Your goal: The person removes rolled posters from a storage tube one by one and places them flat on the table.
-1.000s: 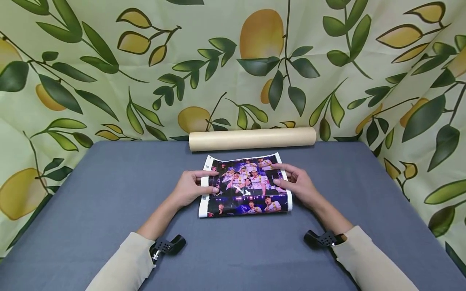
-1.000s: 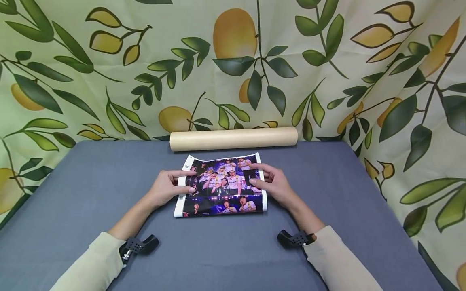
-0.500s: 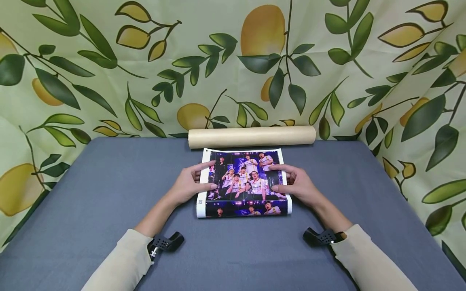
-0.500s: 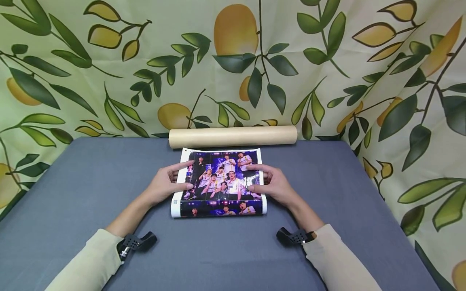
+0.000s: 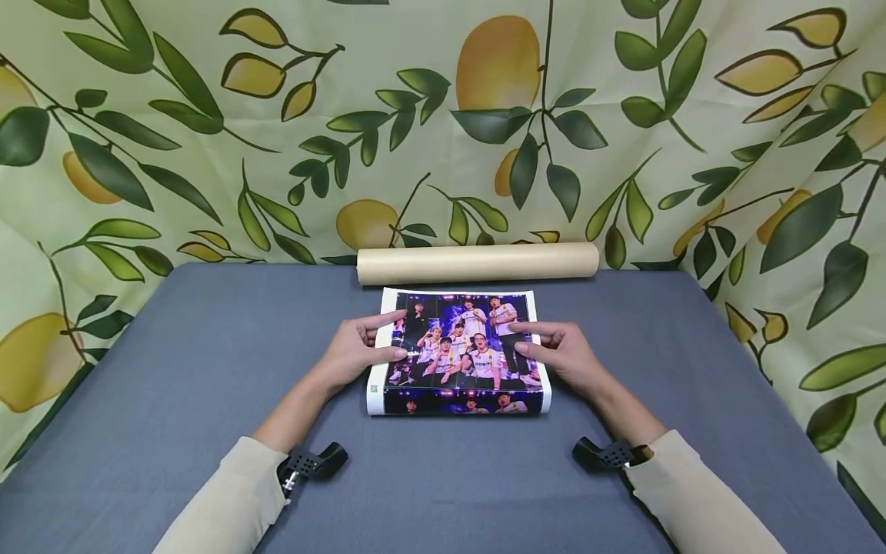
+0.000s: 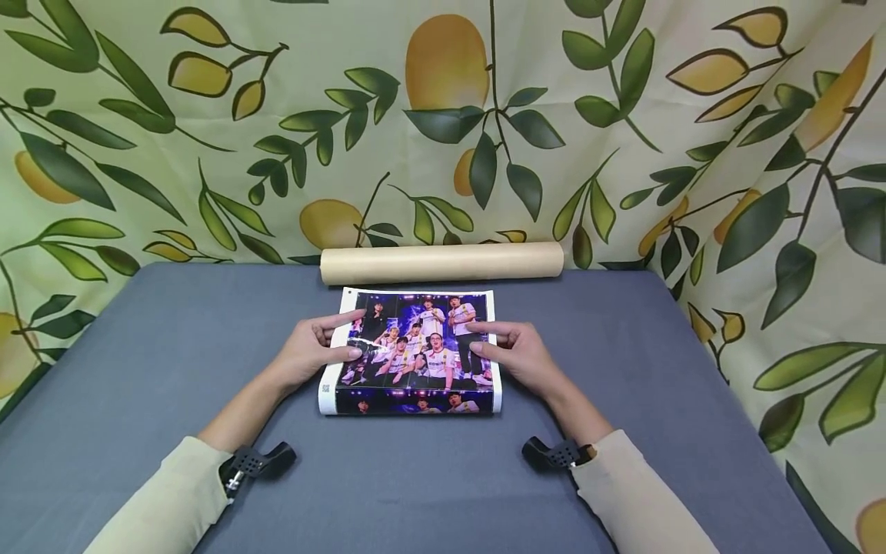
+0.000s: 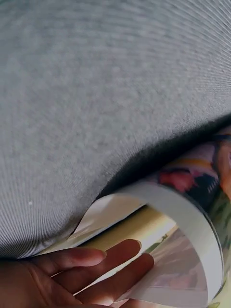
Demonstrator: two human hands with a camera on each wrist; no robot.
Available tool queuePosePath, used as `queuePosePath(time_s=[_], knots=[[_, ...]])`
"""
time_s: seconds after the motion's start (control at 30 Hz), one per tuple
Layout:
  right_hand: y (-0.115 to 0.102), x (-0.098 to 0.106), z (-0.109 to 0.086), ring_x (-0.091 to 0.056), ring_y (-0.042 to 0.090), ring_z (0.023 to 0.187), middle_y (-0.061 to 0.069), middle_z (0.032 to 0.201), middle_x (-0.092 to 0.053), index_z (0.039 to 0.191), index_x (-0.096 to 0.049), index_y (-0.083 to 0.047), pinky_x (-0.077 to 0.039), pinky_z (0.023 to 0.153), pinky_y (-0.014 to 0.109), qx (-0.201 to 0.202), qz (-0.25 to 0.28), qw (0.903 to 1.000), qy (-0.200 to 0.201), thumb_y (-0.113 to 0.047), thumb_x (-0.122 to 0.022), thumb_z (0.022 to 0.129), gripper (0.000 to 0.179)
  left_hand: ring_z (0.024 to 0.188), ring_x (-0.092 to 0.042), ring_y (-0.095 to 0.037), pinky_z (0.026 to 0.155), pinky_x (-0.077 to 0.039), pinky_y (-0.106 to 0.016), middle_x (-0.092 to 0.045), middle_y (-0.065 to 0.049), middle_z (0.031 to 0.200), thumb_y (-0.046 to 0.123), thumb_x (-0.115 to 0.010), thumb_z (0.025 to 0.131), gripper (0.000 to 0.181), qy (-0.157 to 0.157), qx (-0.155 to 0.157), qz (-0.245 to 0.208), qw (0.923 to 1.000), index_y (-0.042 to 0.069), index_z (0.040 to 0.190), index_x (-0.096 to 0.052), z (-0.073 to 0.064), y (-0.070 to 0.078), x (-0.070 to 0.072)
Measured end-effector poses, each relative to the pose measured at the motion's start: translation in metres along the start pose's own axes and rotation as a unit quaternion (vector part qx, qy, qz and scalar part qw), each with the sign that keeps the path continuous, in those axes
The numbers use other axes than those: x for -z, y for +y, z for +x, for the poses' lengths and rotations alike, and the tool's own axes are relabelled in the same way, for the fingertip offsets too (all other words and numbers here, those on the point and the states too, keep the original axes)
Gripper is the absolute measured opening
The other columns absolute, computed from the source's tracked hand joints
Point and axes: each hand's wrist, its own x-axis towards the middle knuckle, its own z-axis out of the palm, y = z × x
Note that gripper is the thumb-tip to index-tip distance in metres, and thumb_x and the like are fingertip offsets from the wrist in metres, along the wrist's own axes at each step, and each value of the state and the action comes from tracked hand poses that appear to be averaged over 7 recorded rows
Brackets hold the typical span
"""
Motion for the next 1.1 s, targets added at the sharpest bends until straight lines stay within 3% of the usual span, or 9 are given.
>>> queuePosePath(time_s=[0.27,0.5,0.7,0.93,1.1], knots=[[0.0019,0.0010,-0.0006,-0.077,0.012,0.080,-0.008,0.093,-0.080,0.116,-0.074,-0.029,-0.062,0.070,0.029,-0.007,0.055,0.9984,-0.002,-0.003,-0.066,0.095,0.034,0.073,-0.075,-0.010,0.072,-0.061,-0.025,-0.080,-0.011,0.092,0.008,-0.081,0.084,0.067,-0.005,0.002,-0.027,0.9996,0.007,0.146,-0.054,-0.0022,-0.0001,-0.0026],[-0.0017,0.0023,0.0011,-0.077,0.013,0.079,-0.008,0.091,-0.080,0.122,-0.073,-0.017,-0.062,0.070,0.030,-0.020,0.050,0.9985,0.006,-0.006,-0.067,0.095,0.029,0.073,-0.074,-0.009,0.073,-0.058,-0.022,-0.078,-0.019,0.096,0.011,-0.081,0.085,0.063,0.007,0.007,-0.004,0.9999,0.009,0.144,-0.057,-0.0022,0.0073,-0.0033],[-0.0008,0.0019,0.0061,-0.077,0.012,0.078,-0.008,0.090,-0.080,0.111,-0.075,-0.030,-0.062,0.070,0.029,-0.020,0.050,0.9985,0.003,-0.005,-0.068,0.095,0.031,0.069,-0.072,-0.008,0.077,-0.057,-0.021,-0.079,-0.013,0.087,0.012,-0.081,0.085,0.062,0.018,0.009,-0.004,0.9998,0.008,0.142,-0.059,-0.0027,0.0037,-0.0023],[0.0000,-0.0010,0.0064,-0.077,0.013,0.078,-0.007,0.091,-0.080,0.114,-0.075,-0.025,-0.062,0.070,0.029,-0.016,0.058,0.9982,0.003,-0.005,-0.067,0.095,0.029,0.072,-0.074,-0.008,0.072,-0.059,-0.022,-0.077,-0.024,0.098,0.011,-0.081,0.085,0.057,0.030,0.011,0.002,0.9995,0.005,0.139,-0.061,-0.0030,0.0037,-0.0022],[-0.0005,-0.0002,-0.0001,-0.077,0.012,0.077,-0.009,0.089,-0.080,0.113,-0.075,-0.028,-0.062,0.069,0.029,-0.011,0.052,0.9985,0.015,-0.004,-0.065,0.096,0.031,0.074,-0.072,-0.007,0.072,-0.059,-0.023,-0.076,-0.023,0.105,0.014,-0.083,0.084,0.051,0.033,0.007,0.031,0.9990,0.005,0.131,-0.067,-0.0009,0.0059,-0.0058]])
